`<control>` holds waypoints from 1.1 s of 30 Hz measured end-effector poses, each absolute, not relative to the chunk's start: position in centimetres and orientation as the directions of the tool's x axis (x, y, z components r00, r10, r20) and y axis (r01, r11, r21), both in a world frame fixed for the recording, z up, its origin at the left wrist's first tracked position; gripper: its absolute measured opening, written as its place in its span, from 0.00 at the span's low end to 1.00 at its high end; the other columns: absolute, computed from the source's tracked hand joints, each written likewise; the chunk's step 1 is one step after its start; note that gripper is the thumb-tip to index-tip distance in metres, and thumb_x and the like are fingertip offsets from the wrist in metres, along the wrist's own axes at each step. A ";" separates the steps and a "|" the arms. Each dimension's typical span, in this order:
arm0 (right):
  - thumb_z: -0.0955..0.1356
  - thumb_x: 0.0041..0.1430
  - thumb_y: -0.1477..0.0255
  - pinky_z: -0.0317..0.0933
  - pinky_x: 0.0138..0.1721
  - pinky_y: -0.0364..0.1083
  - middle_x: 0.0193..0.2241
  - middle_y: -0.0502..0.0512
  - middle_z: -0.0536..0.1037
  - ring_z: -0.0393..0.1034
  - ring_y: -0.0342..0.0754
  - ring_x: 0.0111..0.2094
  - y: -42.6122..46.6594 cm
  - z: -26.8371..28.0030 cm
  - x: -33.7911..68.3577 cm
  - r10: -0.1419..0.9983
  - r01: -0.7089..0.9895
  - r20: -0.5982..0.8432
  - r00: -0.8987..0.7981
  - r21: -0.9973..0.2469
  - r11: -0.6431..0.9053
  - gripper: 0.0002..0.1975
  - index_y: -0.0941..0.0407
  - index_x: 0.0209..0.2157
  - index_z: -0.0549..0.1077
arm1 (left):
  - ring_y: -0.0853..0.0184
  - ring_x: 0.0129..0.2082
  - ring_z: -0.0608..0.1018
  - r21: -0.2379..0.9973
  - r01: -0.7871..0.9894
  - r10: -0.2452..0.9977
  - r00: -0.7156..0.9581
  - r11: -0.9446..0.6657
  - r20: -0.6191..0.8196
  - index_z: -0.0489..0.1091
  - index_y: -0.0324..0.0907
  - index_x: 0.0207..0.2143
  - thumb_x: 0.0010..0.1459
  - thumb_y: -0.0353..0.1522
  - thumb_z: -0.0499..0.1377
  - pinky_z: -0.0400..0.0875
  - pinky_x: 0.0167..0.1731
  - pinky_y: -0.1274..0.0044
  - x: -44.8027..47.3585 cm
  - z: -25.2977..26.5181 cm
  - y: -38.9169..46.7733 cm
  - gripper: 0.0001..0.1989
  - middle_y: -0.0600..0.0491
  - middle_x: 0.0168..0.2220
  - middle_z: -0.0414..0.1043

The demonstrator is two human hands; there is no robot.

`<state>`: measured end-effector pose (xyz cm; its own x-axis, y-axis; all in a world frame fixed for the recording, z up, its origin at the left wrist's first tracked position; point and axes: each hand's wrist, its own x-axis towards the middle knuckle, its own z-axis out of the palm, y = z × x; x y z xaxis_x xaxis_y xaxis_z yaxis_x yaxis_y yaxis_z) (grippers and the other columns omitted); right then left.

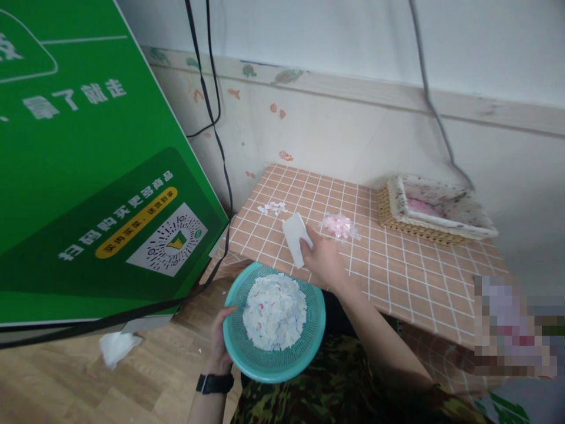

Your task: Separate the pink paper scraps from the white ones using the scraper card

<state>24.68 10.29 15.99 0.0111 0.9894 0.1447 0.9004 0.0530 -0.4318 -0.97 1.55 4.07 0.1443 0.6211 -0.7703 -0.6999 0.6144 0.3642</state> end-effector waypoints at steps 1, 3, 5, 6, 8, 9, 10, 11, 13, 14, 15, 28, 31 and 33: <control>0.57 0.61 0.70 0.61 0.30 0.47 0.30 0.63 0.78 0.71 0.52 0.28 10.2 15.8 25.3 0.985 0.901 0.170 0.032 -0.432 0.045 0.23 0.62 0.55 0.64 | 0.55 0.29 0.81 0.363 -0.702 0.622 0.144 0.613 -0.770 0.76 0.36 0.28 0.46 0.29 0.59 0.75 0.33 0.66 -0.9 4.0 1.5 0.07 0.47 0.24 0.79; 0.58 0.60 0.70 0.62 0.33 0.48 0.33 0.64 0.78 0.71 0.54 0.32 10.1 15.5 26.6 0.968 0.902 0.240 0.067 -0.429 0.044 0.22 0.62 0.54 0.67 | 0.54 0.30 0.81 0.363 -0.703 0.622 0.144 0.612 -0.769 0.76 0.36 0.27 0.46 0.29 0.60 0.75 0.33 0.66 -0.8 3.8 1.5 0.07 0.47 0.24 0.79; 0.59 0.59 0.69 0.62 0.35 0.48 0.36 0.64 0.78 0.71 0.54 0.35 10.4 15.3 28.1 0.952 0.902 0.289 0.103 -0.430 0.033 0.21 0.61 0.52 0.69 | 0.54 0.30 0.81 0.359 -0.698 0.614 0.145 0.619 -0.776 0.76 0.36 0.26 0.46 0.29 0.60 0.75 0.33 0.66 -0.6 3.7 1.5 0.06 0.47 0.24 0.79; 0.59 0.59 0.69 0.62 0.35 0.48 0.36 0.63 0.78 0.72 0.54 0.34 10.5 15.3 28.9 0.949 0.902 0.291 0.124 -0.431 0.015 0.21 0.60 0.51 0.69 | 0.54 0.30 0.81 0.357 -0.697 0.610 0.146 0.622 -0.779 0.76 0.36 0.26 0.45 0.29 0.60 0.75 0.33 0.67 -0.6 3.7 1.5 0.06 0.47 0.24 0.79; 0.60 0.59 0.67 0.62 0.32 0.48 0.35 0.62 0.79 0.72 0.53 0.32 10.8 15.2 30.9 0.947 0.901 0.262 0.184 -0.431 -0.056 0.21 0.59 0.51 0.70 | 0.54 0.30 0.81 0.353 -0.697 0.608 0.148 0.623 -0.780 0.76 0.35 0.26 0.46 0.29 0.61 0.75 0.33 0.67 -0.6 3.7 1.4 0.06 0.47 0.24 0.79; 0.60 0.58 0.67 0.62 0.31 0.48 0.34 0.62 0.79 0.72 0.53 0.31 10.8 15.2 32.0 0.945 0.897 0.242 0.220 -0.431 -0.098 0.22 0.59 0.51 0.70 | 0.55 0.29 0.81 0.351 -0.699 0.607 0.149 0.623 -0.781 0.76 0.36 0.27 0.46 0.29 0.61 0.75 0.33 0.67 -0.7 3.7 1.4 0.06 0.47 0.24 0.79; 0.60 0.58 0.66 0.62 0.31 0.48 0.33 0.62 0.79 0.73 0.54 0.30 10.7 15.3 33.0 0.941 0.891 0.228 0.251 -0.435 -0.133 0.22 0.60 0.51 0.71 | 0.55 0.29 0.81 0.350 -0.700 0.606 0.149 0.623 -0.781 0.76 0.36 0.27 0.46 0.29 0.61 0.75 0.33 0.67 -0.9 3.7 1.4 0.06 0.47 0.25 0.79; 0.61 0.58 0.66 0.62 0.30 0.48 0.33 0.62 0.79 0.73 0.53 0.29 10.6 15.4 34.0 0.936 0.882 0.221 0.275 -0.446 -0.154 0.22 0.60 0.51 0.71 | 0.55 0.28 0.81 0.352 -0.699 0.604 0.142 0.622 -0.784 0.76 0.36 0.27 0.46 0.29 0.61 0.75 0.32 0.67 -1.0 3.7 1.3 0.06 0.48 0.25 0.80; 0.61 0.57 0.66 0.62 0.29 0.47 0.32 0.59 0.80 0.73 0.52 0.29 10.3 15.8 35.7 0.932 0.860 0.222 0.285 -0.490 -0.146 0.22 0.59 0.51 0.71 | 0.56 0.27 0.81 0.362 -0.693 0.591 0.114 0.623 -0.799 0.76 0.37 0.26 0.45 0.29 0.61 0.75 0.32 0.67 -1.3 3.6 1.3 0.05 0.49 0.23 0.79; 0.62 0.57 0.66 0.63 0.29 0.46 0.32 0.58 0.80 0.73 0.52 0.29 10.2 16.1 36.3 0.932 0.850 0.230 0.280 -0.510 -0.130 0.22 0.58 0.51 0.71 | 0.56 0.26 0.81 0.368 -0.689 0.586 0.102 0.625 -0.804 0.76 0.37 0.26 0.45 0.29 0.61 0.75 0.31 0.67 -1.4 3.6 1.3 0.05 0.49 0.23 0.79; 0.62 0.57 0.66 0.63 0.29 0.46 0.32 0.58 0.80 0.74 0.52 0.30 10.3 16.5 36.6 0.932 0.846 0.241 0.272 -0.522 -0.112 0.21 0.58 0.51 0.72 | 0.56 0.26 0.80 0.372 -0.687 0.583 0.092 0.624 -0.807 0.76 0.38 0.25 0.45 0.29 0.61 0.75 0.30 0.67 -1.4 3.5 1.4 0.05 0.49 0.22 0.79; 0.65 0.55 0.75 0.61 0.37 0.45 0.37 0.56 0.80 0.73 0.50 0.38 24.3 20.3 32.7 0.929 0.880 0.203 -0.310 -0.308 0.361 0.15 0.54 0.44 0.77 | 0.56 0.24 0.79 0.323 -0.673 0.579 0.192 0.665 -0.792 0.76 0.38 0.26 0.47 0.31 0.61 0.74 0.29 0.65 2.7 0.6 0.9 0.05 0.47 0.23 0.79; 0.66 0.55 0.75 0.60 0.35 0.45 0.36 0.57 0.80 0.73 0.49 0.35 25.9 19.8 32.6 0.919 0.864 0.174 -0.354 -0.315 0.392 0.16 0.54 0.45 0.77 | 0.58 0.21 0.78 0.371 -0.667 0.597 0.140 0.646 -0.790 0.76 0.38 0.24 0.47 0.31 0.62 0.73 0.27 0.68 3.1 0.3 0.7 0.05 0.48 0.21 0.78; 0.66 0.55 0.75 0.60 0.34 0.44 0.34 0.56 0.80 0.72 0.47 0.33 26.4 19.6 32.8 0.910 0.845 0.138 -0.391 -0.337 0.414 0.16 0.54 0.45 0.77 | 0.59 0.20 0.77 0.385 -0.656 0.606 0.141 0.649 -0.783 0.76 0.37 0.24 0.48 0.32 0.62 0.72 0.26 0.69 3.3 0.2 0.9 0.06 0.48 0.21 0.78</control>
<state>32.78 26.43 19.57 -0.3911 0.9099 0.1380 0.8455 0.4145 -0.3368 3.26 0.88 0.24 0.1410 0.6059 -0.7829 -0.6560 0.6495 0.3845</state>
